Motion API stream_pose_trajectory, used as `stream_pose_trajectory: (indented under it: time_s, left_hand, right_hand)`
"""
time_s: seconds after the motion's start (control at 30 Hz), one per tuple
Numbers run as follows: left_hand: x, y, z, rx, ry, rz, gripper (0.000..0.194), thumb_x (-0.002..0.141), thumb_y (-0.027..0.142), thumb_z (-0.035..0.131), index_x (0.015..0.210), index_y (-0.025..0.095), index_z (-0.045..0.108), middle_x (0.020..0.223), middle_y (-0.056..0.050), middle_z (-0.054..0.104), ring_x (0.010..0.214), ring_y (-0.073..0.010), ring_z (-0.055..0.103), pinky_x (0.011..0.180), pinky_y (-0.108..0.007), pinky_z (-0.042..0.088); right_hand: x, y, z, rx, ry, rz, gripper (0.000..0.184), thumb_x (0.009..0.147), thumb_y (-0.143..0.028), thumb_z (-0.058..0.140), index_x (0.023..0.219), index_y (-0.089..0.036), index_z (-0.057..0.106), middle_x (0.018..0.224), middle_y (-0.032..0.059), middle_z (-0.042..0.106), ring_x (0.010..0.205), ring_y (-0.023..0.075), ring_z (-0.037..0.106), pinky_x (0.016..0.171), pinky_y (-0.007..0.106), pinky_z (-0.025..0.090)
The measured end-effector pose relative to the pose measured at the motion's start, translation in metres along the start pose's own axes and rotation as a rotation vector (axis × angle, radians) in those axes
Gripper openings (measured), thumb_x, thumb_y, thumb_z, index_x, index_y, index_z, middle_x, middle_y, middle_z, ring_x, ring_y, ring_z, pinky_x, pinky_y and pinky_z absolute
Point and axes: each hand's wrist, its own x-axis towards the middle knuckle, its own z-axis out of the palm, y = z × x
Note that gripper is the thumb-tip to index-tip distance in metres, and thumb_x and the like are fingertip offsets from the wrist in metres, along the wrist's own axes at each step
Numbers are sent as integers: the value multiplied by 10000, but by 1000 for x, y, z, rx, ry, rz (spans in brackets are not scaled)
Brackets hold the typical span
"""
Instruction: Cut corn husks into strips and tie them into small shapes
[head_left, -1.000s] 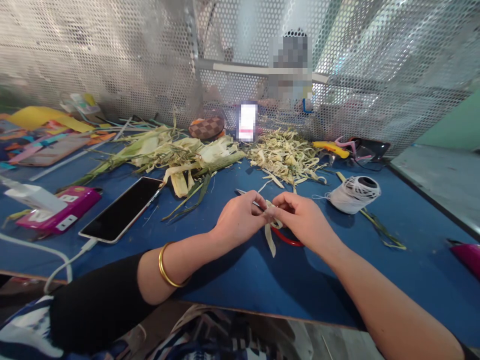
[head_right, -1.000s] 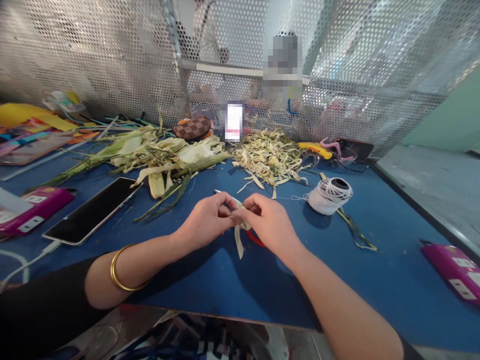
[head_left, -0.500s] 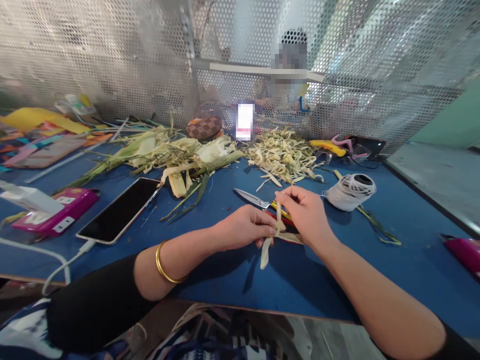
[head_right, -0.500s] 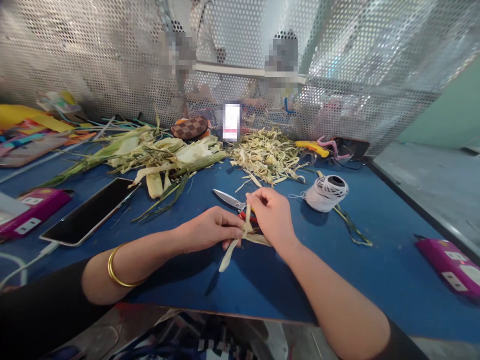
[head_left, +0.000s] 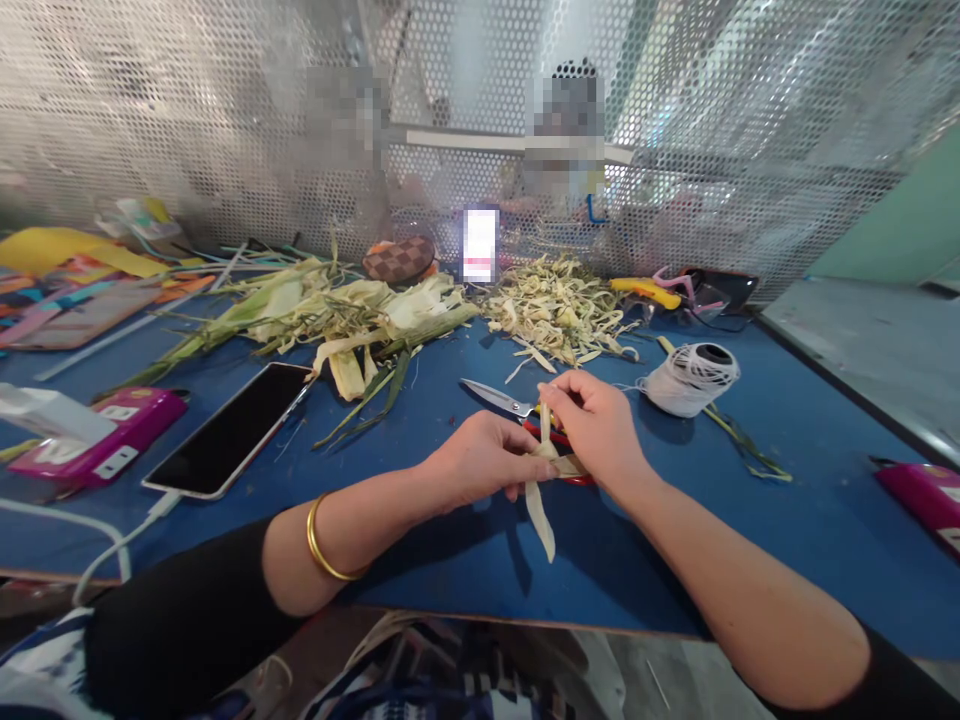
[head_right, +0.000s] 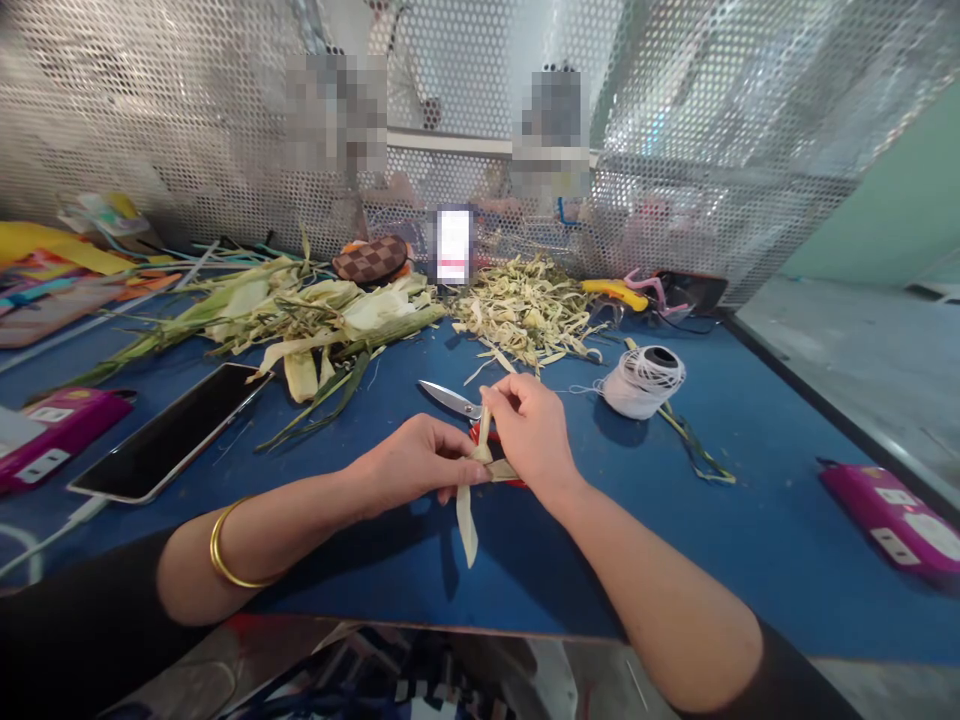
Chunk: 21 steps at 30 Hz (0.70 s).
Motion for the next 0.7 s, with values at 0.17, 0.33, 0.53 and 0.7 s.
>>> stream_pose_trajectory:
  time_s: [0.17, 0.33, 0.53, 0.7]
  left_hand:
    - [-1, 0, 2, -5, 13, 6, 149, 695, 273, 650, 621, 153, 700, 447, 20, 537, 402, -72, 447, 414, -179, 289]
    - [1, 3, -2, -94, 184, 16, 177, 714, 276, 655, 594, 147, 678, 461, 25, 536, 400, -63, 441, 442, -183, 345]
    - [4, 6, -11, -125, 178, -48, 149, 715, 261, 681, 639, 134, 696, 493, 33, 552, 392, -55, 445, 456, -191, 386]
    - [3, 8, -12, -165, 105, -96, 112, 706, 207, 682, 622, 134, 692, 513, 26, 587, 379, -50, 458, 463, -194, 412]
  right_hand:
    - [1, 3, 2, 2, 80, -21, 266, 817, -357, 525, 603, -200, 509, 590, -9, 521, 583, 142, 469, 599, 274, 358]
    - [8, 5, -9, -73, -197, -41, 306, 874, -418, 442, 690, -200, 553, 620, -7, 584, 610, 145, 519, 603, 259, 360]
    - [9, 3, -17, -359, -344, -202, 361, 864, -411, 471, 571, -201, 443, 504, -40, 469, 511, 114, 390, 506, 242, 252]
    - [8, 7, -8, -368, -261, -216, 313, 854, -338, 525, 578, -196, 485, 520, -32, 492, 528, 121, 432, 516, 240, 274]
